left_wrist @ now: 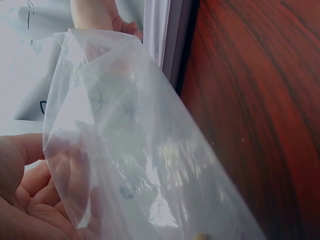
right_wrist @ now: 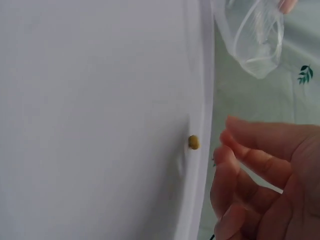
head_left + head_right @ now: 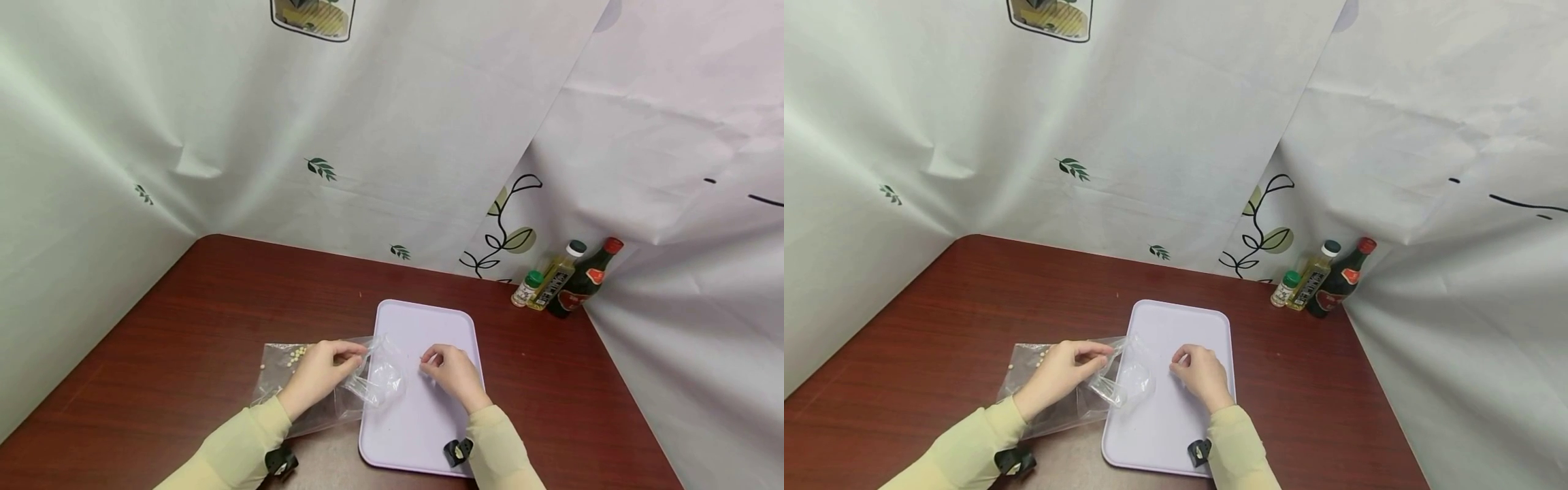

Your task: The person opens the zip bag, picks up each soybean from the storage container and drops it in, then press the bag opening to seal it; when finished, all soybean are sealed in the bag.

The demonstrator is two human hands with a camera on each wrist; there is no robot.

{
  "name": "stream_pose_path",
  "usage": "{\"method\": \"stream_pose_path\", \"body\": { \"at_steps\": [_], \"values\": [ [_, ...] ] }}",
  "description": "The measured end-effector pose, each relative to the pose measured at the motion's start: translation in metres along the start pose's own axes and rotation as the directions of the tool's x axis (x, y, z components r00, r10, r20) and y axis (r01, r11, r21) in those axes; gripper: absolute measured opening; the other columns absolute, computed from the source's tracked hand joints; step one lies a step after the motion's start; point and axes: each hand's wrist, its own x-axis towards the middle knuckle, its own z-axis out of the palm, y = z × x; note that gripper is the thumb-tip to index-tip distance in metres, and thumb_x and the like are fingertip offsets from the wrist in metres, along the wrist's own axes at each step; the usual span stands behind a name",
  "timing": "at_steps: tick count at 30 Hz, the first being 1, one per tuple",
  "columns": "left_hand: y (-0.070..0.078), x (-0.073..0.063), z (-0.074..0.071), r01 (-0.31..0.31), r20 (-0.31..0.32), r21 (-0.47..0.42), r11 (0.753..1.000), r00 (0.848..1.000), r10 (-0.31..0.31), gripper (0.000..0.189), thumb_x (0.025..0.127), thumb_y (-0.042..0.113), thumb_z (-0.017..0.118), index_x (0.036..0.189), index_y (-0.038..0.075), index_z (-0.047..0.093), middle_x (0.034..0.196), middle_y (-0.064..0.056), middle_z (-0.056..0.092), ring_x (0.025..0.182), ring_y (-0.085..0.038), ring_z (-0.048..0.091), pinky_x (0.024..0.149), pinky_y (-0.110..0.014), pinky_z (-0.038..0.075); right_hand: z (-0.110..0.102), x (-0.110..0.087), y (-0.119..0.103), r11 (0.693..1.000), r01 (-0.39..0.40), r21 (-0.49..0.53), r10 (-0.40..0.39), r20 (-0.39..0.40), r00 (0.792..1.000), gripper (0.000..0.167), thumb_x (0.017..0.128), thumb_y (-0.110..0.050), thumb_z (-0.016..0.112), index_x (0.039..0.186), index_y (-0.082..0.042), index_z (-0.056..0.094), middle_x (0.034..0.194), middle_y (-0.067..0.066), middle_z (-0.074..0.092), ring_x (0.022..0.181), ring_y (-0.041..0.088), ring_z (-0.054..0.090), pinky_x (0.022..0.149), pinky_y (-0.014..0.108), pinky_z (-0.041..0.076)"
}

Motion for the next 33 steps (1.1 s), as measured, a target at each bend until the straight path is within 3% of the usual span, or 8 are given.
{"method": "stream_pose_path", "body": {
  "at_steps": [14,28,33],
  "values": [
    [0.0,-0.001,-0.001,0.0,0.001,-0.017,1.0,1.0,0.0,0.014,0.084,0.011,0.069,0.096,0.011,0.075,0.095,-0.003,0.073,0.078,-0.009,0.064,0.065,-0.022,0.048,0.003,0.005,0.01,0.995,-0.056,-0.08,0.054,-0.025,0.998,0.011,0.076,-0.017,0.074,0.073,-0.017,0.064,0.059,-0.007,0.052,0.053,0.009,0.045,0.052,0.026,0.037],
    [0.0,0.001,0.0,0.019,0.003,-0.009,1.0,1.0,-0.019,0.015,0.083,0.011,0.07,0.096,0.011,0.075,0.095,-0.003,0.073,0.079,-0.009,0.065,0.066,-0.021,0.049,0.007,0.01,0.007,0.987,-0.112,-0.115,0.114,0.014,0.993,0.019,0.076,-0.028,0.076,0.068,-0.018,0.062,0.062,-0.006,0.053,0.057,0.011,0.046,0.052,0.028,0.036],
    [-0.001,0.001,0.0,0.016,-0.001,-0.007,1.0,1.0,-0.016,0.014,0.083,0.011,0.07,0.096,0.012,0.075,0.095,-0.002,0.073,0.079,-0.009,0.065,0.067,-0.021,0.049,0.007,0.012,0.007,0.987,-0.103,-0.125,0.104,0.003,0.995,0.016,0.075,-0.024,0.075,0.068,-0.018,0.062,0.062,-0.006,0.053,0.058,0.011,0.047,0.053,0.028,0.037]
  ]
}}
